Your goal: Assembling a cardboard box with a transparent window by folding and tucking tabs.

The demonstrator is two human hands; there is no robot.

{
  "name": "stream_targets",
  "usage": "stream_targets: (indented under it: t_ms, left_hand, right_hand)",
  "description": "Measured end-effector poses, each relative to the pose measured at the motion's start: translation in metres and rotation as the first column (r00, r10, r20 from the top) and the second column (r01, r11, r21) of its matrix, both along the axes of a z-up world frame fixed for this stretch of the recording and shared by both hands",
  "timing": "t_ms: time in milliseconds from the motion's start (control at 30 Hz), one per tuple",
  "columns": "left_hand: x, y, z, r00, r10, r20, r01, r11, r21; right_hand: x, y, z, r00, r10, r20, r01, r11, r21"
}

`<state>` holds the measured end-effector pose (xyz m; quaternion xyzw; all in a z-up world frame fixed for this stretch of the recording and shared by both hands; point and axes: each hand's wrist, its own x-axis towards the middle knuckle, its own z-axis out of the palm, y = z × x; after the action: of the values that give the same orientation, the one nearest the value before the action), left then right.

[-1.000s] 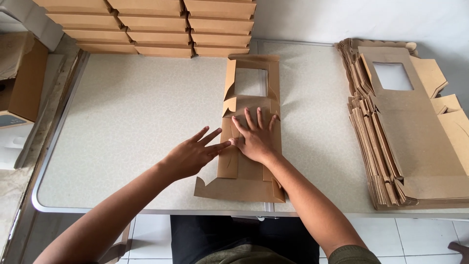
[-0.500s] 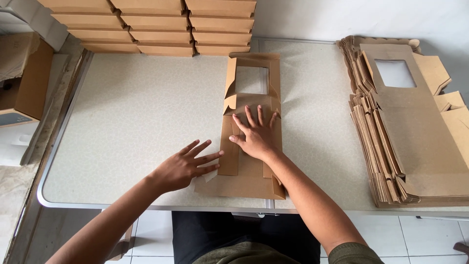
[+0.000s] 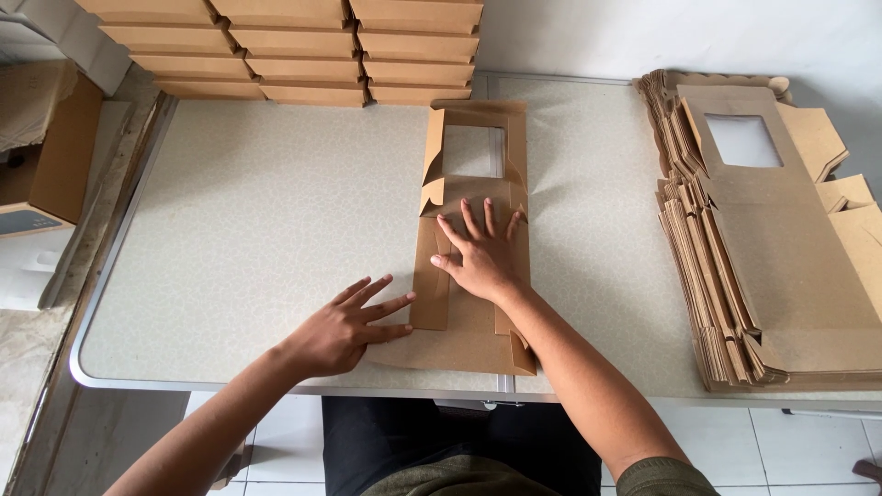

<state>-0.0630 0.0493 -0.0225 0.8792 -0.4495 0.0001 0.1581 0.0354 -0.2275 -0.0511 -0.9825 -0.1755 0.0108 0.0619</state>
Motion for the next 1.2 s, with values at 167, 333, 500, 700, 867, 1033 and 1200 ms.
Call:
stream_targets:
  t_ms: [167,333,500,700,867,1033,1200]
  left_hand:
    - [-0.001,0.001,-0.016,0.993,0.082,-0.085,-0.095,0.983,-0.16]
    - [-0.003,-0.012,-0.01,0.956,0.185,-0.23,-0.241,0.939,-0.245]
    - [-0.011,-0.037,-0.009,0.968,0.224,-0.112,-0.238,0.963,-0.128]
    - [-0.014,-0.054,-0.019,0.968,0.249,-0.039,-0.246,0.967,0.058]
    - [-0.012,-0.054,-0.02,0.963,0.269,-0.031,-0.265,0.96,0.094]
    - [-0.011,-0.054,-0.018,0.96,0.276,-0.047,-0.269,0.956,0.115]
    - [-0.008,-0.053,-0.019,0.95,0.303,-0.077,-0.288,0.943,0.168]
  right_hand:
    - [0.0,0.0,0.003,1.0,0.009,0.012,-0.009,1.0,-0.003]
    - [-0.001,-0.002,0.001,0.999,0.018,0.045,-0.018,1.0,0.003]
    - [0.0,-0.002,0.0,0.996,0.03,0.086,-0.033,0.999,0.032]
    - [0.001,-0.009,-0.014,0.988,0.043,0.15,-0.068,0.984,0.162]
    - [-0.004,-0.014,-0.014,0.967,0.14,0.215,-0.184,0.962,0.2]
    - [-0.026,-0.007,0.029,0.955,0.286,0.077,-0.293,0.951,0.098]
    - [-0.048,-0.001,0.062,0.901,0.375,-0.217,-0.385,0.923,-0.004]
